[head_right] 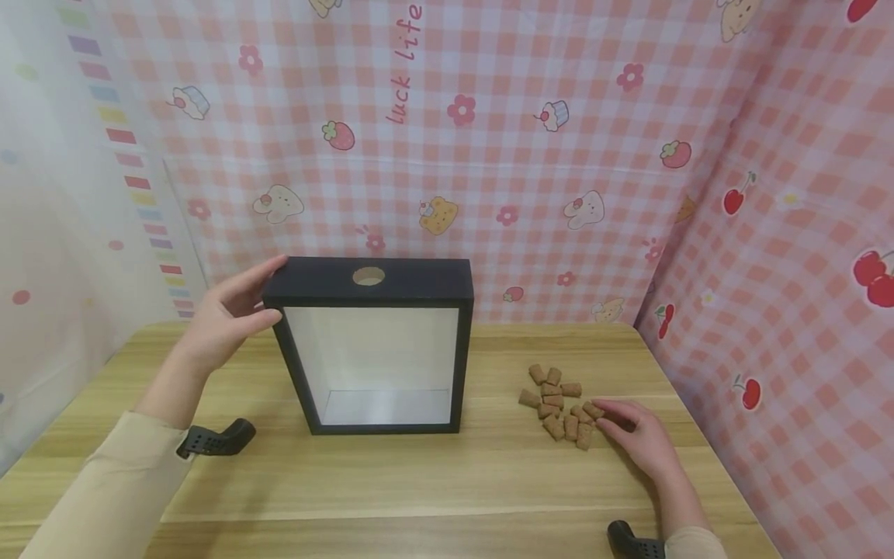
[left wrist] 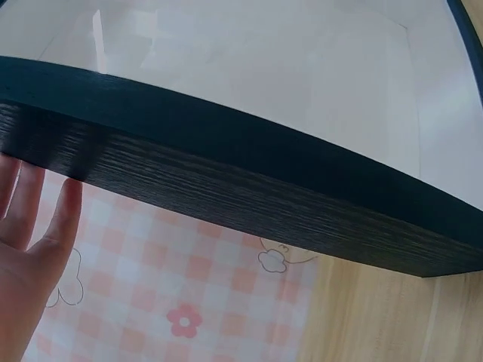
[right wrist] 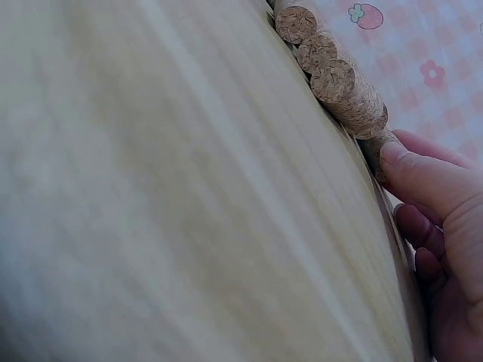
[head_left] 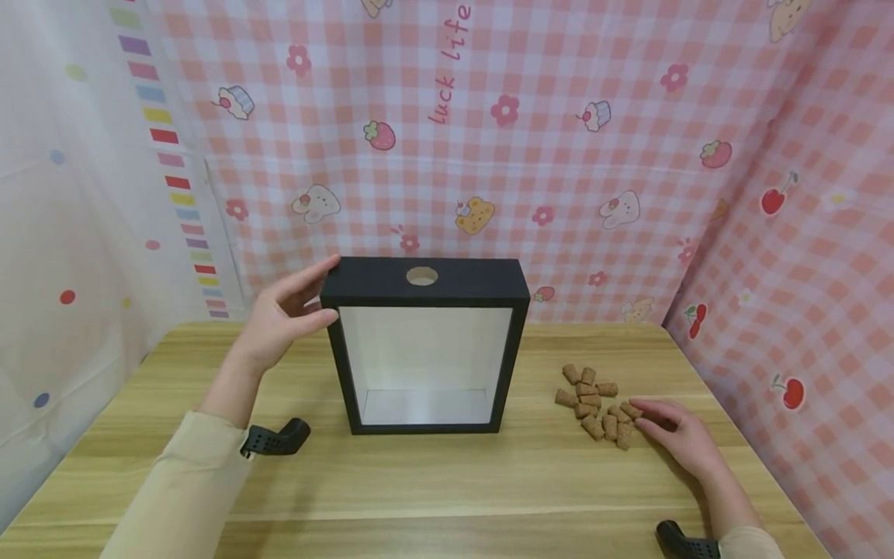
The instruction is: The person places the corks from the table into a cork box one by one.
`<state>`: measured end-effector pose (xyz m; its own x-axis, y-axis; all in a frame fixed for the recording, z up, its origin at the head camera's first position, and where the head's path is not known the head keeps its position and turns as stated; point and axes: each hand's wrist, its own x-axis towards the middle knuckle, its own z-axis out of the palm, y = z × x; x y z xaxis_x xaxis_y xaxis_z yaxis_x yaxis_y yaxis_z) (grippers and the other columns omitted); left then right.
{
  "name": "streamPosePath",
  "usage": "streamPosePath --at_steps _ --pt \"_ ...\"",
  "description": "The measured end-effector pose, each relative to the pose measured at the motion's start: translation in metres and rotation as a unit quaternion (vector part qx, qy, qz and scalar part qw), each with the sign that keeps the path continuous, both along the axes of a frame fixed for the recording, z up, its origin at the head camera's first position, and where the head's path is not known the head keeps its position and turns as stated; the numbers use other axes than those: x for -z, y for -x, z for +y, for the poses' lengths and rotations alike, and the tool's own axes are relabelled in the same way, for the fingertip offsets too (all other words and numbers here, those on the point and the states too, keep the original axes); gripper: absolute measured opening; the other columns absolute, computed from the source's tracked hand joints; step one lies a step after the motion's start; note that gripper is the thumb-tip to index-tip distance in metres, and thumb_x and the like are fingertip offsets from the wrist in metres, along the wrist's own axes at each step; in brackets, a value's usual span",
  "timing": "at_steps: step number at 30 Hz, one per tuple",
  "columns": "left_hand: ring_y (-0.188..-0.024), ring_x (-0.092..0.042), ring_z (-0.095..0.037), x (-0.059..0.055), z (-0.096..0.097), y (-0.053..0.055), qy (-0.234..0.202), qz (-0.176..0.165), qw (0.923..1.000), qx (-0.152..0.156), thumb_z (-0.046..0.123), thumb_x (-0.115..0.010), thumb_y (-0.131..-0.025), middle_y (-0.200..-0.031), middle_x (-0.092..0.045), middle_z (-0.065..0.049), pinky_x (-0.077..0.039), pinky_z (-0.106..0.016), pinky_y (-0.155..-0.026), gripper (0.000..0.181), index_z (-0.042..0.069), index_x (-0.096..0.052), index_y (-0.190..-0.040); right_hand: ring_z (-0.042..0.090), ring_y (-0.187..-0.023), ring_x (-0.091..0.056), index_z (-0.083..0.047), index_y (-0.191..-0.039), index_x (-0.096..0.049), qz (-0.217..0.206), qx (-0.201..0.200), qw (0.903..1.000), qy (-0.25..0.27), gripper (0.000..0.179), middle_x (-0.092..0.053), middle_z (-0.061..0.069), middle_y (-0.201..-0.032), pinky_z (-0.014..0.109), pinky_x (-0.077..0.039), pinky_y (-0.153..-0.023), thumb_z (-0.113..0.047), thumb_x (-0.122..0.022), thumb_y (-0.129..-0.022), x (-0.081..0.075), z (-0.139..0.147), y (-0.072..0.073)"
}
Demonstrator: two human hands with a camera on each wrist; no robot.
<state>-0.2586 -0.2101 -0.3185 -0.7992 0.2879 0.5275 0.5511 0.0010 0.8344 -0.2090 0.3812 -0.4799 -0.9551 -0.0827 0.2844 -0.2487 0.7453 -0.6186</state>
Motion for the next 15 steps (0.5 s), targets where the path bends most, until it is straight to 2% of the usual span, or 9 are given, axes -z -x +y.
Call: streamPosePath --at_steps 5,9,11,15 --pt "-0.134 -0.046 -0.013 -0.0019 0.0002 0.0034 0.005 0.001 0.9999 0.013 -0.01 -0.064 -0.088 -0.152 -0.045 -0.002 -0.042 -0.023 -0.1 0.064 0.01 -0.05 -0.147 -0.01 -0.1 -0.05 -0.005 -0.126 -0.069 -0.001 0.001 1.0 0.006 0.033 -0.066 0.016 -0.121 0.012 -0.04 -0.082 -0.02 -0.067 -0.096 0.0003 0.0008 -0.0006" --pt "-0.13 -0.05 -0.015 -0.0027 0.0007 0.0063 0.003 0.003 0.9996 0.028 -0.012 -0.064 -0.088 -0.15 -0.046 -0.004 -0.046 -0.025 -0.096 0.065 0.009 -0.049 -0.148 -0.009 -0.095 -0.053 -0.002 -0.127 -0.067 0.001 0.003 0.9998 0.018 0.034 -0.066 0.015 -0.117 0.013 -0.042 -0.078 -0.018 -0.065 -0.097 0.0026 0.0036 -0.001" --pt "-0.129 -0.051 -0.016 -0.0025 0.0005 0.007 0.0 0.004 0.9995 0.031 -0.013 -0.063 -0.088 -0.15 -0.047 -0.005 -0.046 -0.026 -0.096 0.065 0.008 -0.048 -0.148 -0.008 -0.092 -0.054 -0.001 -0.128 -0.065 0.005 0.006 0.9994 0.034 0.034 -0.066 0.011 -0.114 0.013 -0.043 -0.076 -0.016 -0.064 -0.098 0.0044 0.0054 -0.0012" --pt "-0.133 -0.047 -0.014 -0.0014 -0.0004 0.007 0.001 0.004 0.9995 0.031 -0.013 -0.063 -0.088 -0.153 -0.043 -0.007 -0.045 -0.025 -0.098 0.065 0.008 -0.048 -0.148 -0.008 -0.091 -0.055 0.003 -0.129 -0.063 0.029 0.001 0.9969 0.073 0.034 -0.065 -0.007 -0.11 0.013 -0.044 -0.074 -0.009 -0.064 -0.097 0.0061 0.0091 -0.0016"
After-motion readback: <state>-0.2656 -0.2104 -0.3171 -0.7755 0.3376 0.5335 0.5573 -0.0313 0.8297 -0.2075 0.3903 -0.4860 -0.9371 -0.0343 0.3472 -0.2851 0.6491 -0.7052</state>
